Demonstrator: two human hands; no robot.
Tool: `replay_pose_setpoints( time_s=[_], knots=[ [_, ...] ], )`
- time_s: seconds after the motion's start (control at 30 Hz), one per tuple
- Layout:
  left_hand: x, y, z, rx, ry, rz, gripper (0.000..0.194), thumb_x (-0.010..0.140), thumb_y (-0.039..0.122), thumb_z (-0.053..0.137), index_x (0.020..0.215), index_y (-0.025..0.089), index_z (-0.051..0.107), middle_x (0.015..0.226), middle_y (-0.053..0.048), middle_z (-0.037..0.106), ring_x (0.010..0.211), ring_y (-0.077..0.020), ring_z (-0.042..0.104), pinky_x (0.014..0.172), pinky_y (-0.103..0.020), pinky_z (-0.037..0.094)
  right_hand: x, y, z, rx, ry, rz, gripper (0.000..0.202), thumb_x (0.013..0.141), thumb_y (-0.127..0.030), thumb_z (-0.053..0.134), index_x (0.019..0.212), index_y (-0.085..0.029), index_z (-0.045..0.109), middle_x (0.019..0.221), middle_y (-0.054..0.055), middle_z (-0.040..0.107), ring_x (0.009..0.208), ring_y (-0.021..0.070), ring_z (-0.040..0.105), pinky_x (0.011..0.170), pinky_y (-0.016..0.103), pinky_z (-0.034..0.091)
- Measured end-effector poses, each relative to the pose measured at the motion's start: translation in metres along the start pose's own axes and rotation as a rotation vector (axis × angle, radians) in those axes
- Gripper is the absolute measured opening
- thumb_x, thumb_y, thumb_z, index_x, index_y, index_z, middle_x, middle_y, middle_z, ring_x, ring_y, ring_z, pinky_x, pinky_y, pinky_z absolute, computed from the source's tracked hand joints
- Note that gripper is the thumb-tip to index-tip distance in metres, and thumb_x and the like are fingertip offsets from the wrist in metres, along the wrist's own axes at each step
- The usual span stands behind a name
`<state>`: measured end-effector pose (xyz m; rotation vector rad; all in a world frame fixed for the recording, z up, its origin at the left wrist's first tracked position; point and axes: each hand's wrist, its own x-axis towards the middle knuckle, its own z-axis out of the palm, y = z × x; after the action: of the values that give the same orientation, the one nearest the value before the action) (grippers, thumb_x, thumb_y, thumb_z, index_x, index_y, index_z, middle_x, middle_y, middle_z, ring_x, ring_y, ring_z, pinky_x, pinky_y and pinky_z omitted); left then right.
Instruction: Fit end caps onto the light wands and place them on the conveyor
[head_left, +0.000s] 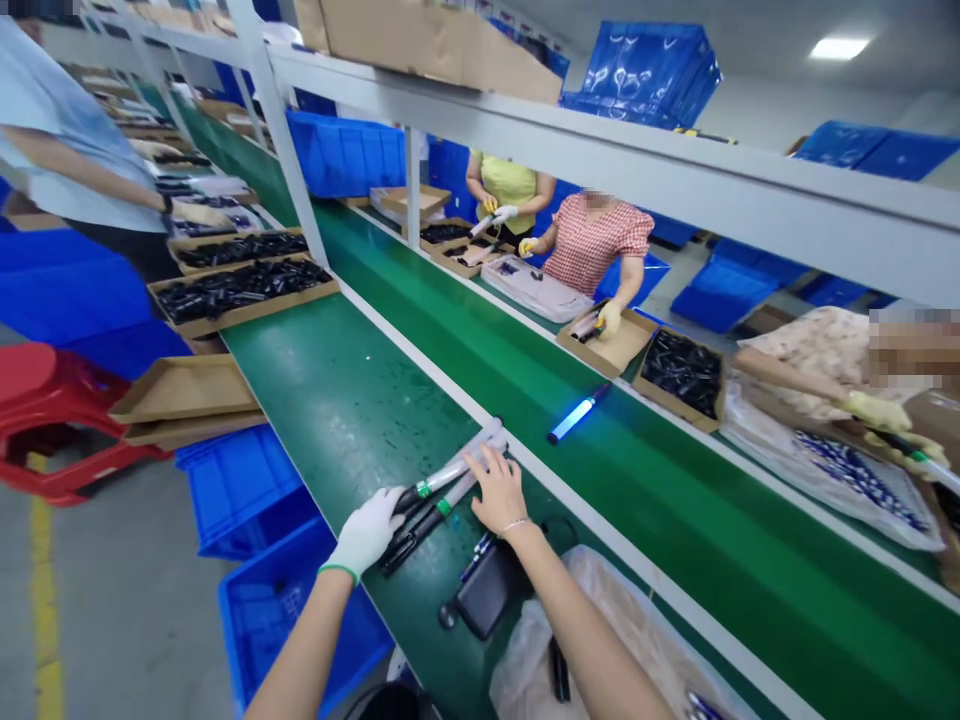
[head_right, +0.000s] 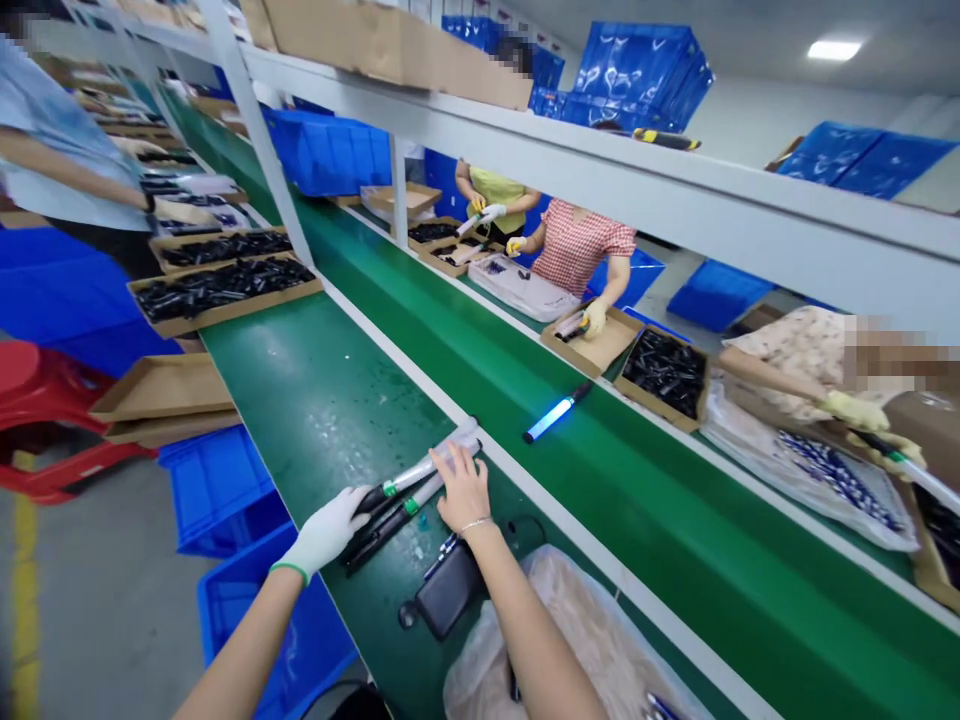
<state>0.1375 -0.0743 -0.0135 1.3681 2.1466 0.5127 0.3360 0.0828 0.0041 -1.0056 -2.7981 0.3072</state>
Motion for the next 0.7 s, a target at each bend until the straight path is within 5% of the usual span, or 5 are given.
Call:
replay_pose_setpoints(
  time_s=[0.13,0.27,0.43,0.6,0.7],
  knots=[
    [0.009,-0.003,-0.009,-0.261,0.027,-0.02,0.048,0.092,0.032,0.04,0.135,0.011,0.045,0.126,-0.016,0.056,0.117,-0.0265,0.053,0.097,-0.038,0.041,-0.048,0.009,-0.006,0.287,0.153,0.238,0.059,0.079,-0.015,0.049,0.137,-0.022,0.047,0.138,0.012,0.046,0.127,0.026,0.042,0.103,0.045,0.036],
    [0.013,0.015,-0.02,-0.647,-0.014,-0.039,0.064,0.094,0.045,0.037,0.148,0.014,0.022,0.088,-0.006,0.063,0.07,-0.0164,0.061,0.06,-0.027,0.047,-0.113,0.022,-0.009,0.533,0.245,0.361,0.041,0.086,-0.024,0.042,0.123,-0.019,0.059,0.124,0.013,0.054,0.112,0.0244,0.055,0.092,0.04,0.048],
    [0.012,0.065,-0.021,-1.474,-0.15,-0.028,0.062,0.084,0.039,0.058,0.139,0.017,0.039,0.085,-0.002,0.059,0.052,-0.0076,0.05,0.044,-0.02,0.039,-0.202,0.023,-0.012,0.555,0.313,0.534,0.035,0.086,-0.031,0.043,0.11,-0.02,0.066,0.114,0.011,0.06,0.091,0.0221,0.063,0.075,0.034,0.053],
    [-0.001,0.121,0.006,-1.504,-0.314,0.046,0.061,0.077,0.025,0.067,0.134,0.018,0.046,0.094,-0.004,0.061,0.076,-0.0138,0.061,0.067,-0.026,0.051,-0.304,0.043,-0.018,0.362,0.446,0.849,0.035,0.079,-0.034,0.044,0.098,-0.017,0.069,0.099,0.011,0.066,0.069,0.0206,0.062,0.07,0.037,0.052],
    [-0.022,0.153,0.029,-1.451,-0.442,0.11,0.042,0.075,0.025,0.073,0.113,0.016,0.056,0.078,0.0,0.058,0.065,-0.0099,0.057,0.058,-0.02,0.046,-0.358,0.058,-0.019,0.298,0.445,0.989,0.037,0.076,-0.037,0.044,0.092,-0.017,0.07,0.091,0.011,0.069,0.066,0.0227,0.063,0.07,0.038,0.053]
  ],
)
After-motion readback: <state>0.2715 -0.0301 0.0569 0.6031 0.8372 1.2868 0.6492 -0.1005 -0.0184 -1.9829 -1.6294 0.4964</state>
